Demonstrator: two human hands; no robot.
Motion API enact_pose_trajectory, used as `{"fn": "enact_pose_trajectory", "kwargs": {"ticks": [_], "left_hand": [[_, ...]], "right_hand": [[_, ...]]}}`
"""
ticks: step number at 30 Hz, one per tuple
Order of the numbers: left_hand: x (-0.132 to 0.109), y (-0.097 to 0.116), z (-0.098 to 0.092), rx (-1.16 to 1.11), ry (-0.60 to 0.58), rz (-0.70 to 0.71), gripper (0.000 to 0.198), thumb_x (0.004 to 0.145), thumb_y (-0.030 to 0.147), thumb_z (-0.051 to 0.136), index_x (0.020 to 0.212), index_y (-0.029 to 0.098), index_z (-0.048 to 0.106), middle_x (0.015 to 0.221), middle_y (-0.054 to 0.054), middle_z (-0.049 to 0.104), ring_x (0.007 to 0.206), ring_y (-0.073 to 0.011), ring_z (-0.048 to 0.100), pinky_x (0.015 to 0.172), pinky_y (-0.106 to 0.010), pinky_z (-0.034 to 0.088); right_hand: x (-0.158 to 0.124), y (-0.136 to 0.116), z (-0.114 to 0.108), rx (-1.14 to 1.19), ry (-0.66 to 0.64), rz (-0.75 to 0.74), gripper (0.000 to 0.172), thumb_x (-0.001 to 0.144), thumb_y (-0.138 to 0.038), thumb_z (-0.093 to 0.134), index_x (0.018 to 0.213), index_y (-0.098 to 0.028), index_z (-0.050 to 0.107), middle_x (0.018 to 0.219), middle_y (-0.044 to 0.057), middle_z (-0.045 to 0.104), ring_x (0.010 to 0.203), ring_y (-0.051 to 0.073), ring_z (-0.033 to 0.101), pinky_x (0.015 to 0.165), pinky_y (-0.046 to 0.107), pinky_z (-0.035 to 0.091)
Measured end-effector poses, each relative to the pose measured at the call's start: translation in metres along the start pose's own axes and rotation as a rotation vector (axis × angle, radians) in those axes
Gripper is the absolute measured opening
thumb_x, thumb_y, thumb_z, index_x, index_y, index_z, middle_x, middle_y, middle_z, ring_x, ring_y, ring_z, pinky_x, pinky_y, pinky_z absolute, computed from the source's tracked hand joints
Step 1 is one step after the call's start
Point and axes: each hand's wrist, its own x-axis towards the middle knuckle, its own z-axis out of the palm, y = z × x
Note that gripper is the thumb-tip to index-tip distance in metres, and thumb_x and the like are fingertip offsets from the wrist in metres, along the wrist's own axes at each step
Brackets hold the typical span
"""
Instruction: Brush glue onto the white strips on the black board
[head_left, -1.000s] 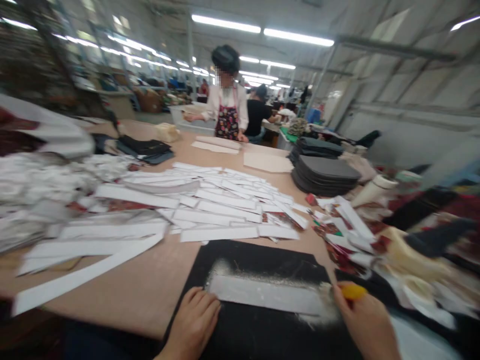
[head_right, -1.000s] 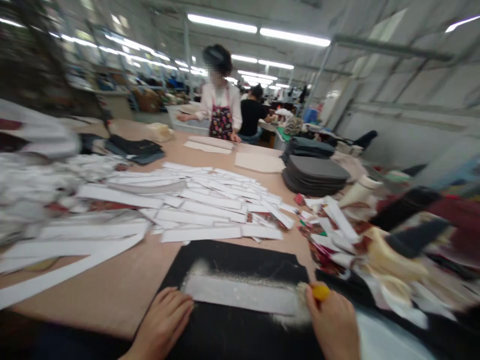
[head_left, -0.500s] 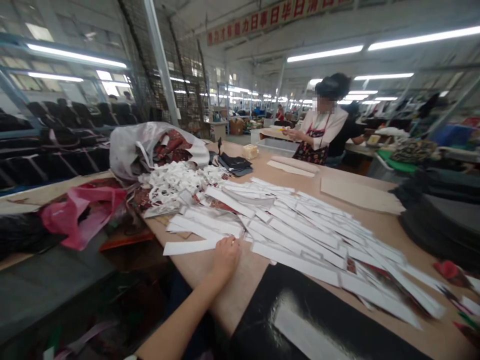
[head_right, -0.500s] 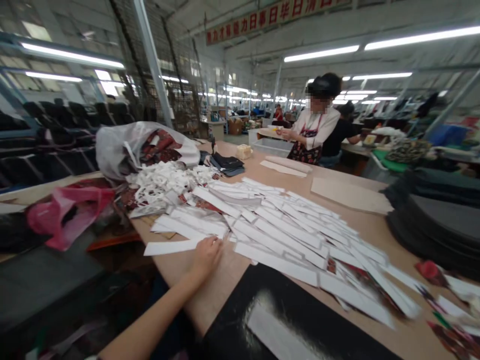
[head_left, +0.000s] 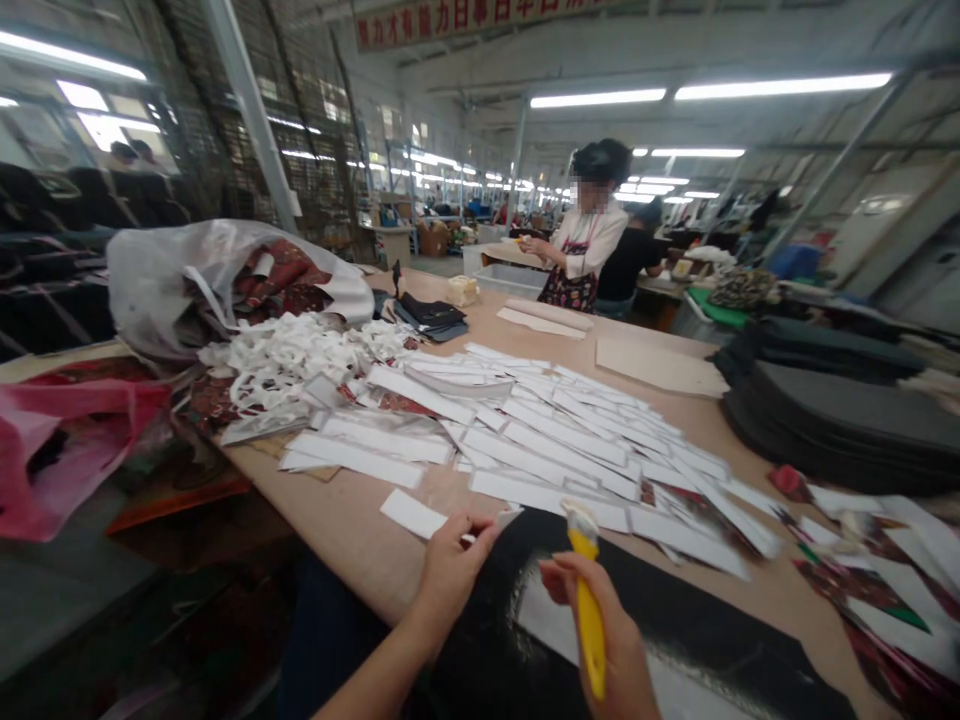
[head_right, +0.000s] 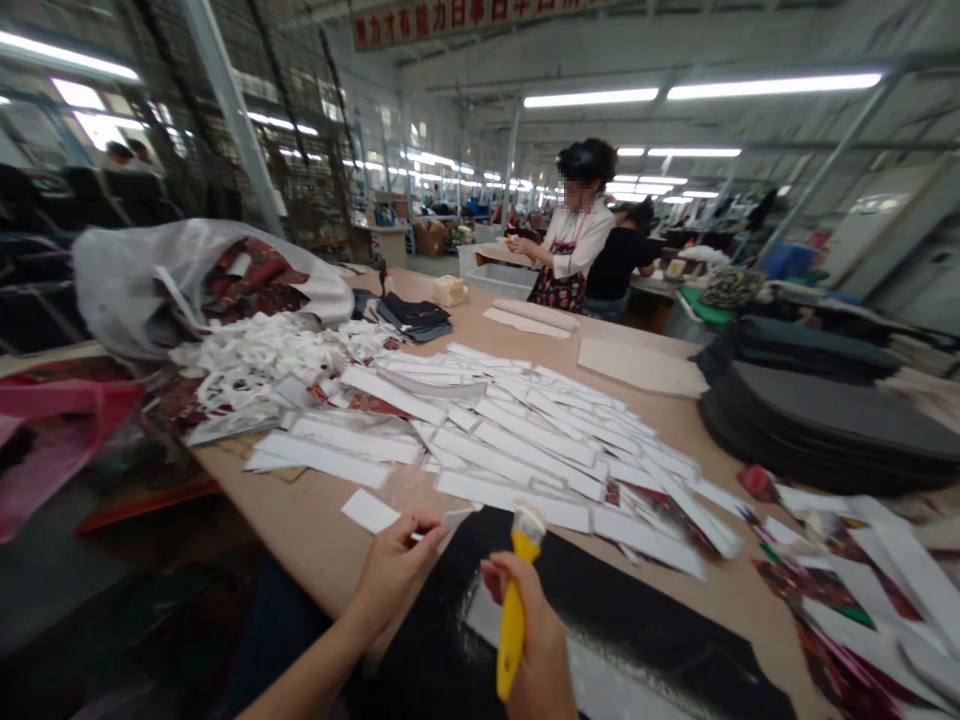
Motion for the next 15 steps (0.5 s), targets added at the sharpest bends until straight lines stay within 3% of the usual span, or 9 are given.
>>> {"fn": "enact_pose_trajectory", "kwargs": {"ticks": [3,6,15], "left_hand": [[-0.012,0.012,0.011,-0.212,-0.079,-0.164,0.027,0.075,0.04,0.057,0.079,0.014,0.064,0.07,-0.002,0.06,0.059,-0.0122,0.051,0.049,-0.021,0.04],[-0.015,0.02,0.013,-0.267,-0.121,-0.216,0.028,0.074,0.04,0.058,0.079,0.014,0.065,0.069,-0.001,0.058,0.055,-0.0101,0.047,0.047,-0.019,0.036],[-0.017,0.026,0.015,-0.1,-0.106,-0.007,0.018,0.077,0.03,0.052,0.072,0.017,0.064,0.075,-0.002,0.061,0.072,-0.0148,0.056,0.056,-0.021,0.04]], "right_hand": [[0.018,-0.01,0.03,0.056,0.103,0.055,0.022,0.086,-0.03,0.047,0.104,-0.023,0.055,0.1,0.008,0.066,0.091,0.02,0.064,0.072,0.031,0.055],[0.025,-0.017,0.04,-0.008,0.17,0.066,0.021,0.083,-0.03,0.051,0.104,-0.022,0.051,0.097,0.008,0.066,0.089,0.019,0.064,0.074,0.031,0.054],[0.023,-0.018,0.042,-0.043,0.215,0.076,0.031,0.079,-0.03,0.057,0.108,-0.022,0.047,0.096,0.008,0.064,0.084,0.019,0.064,0.076,0.035,0.053]]}}
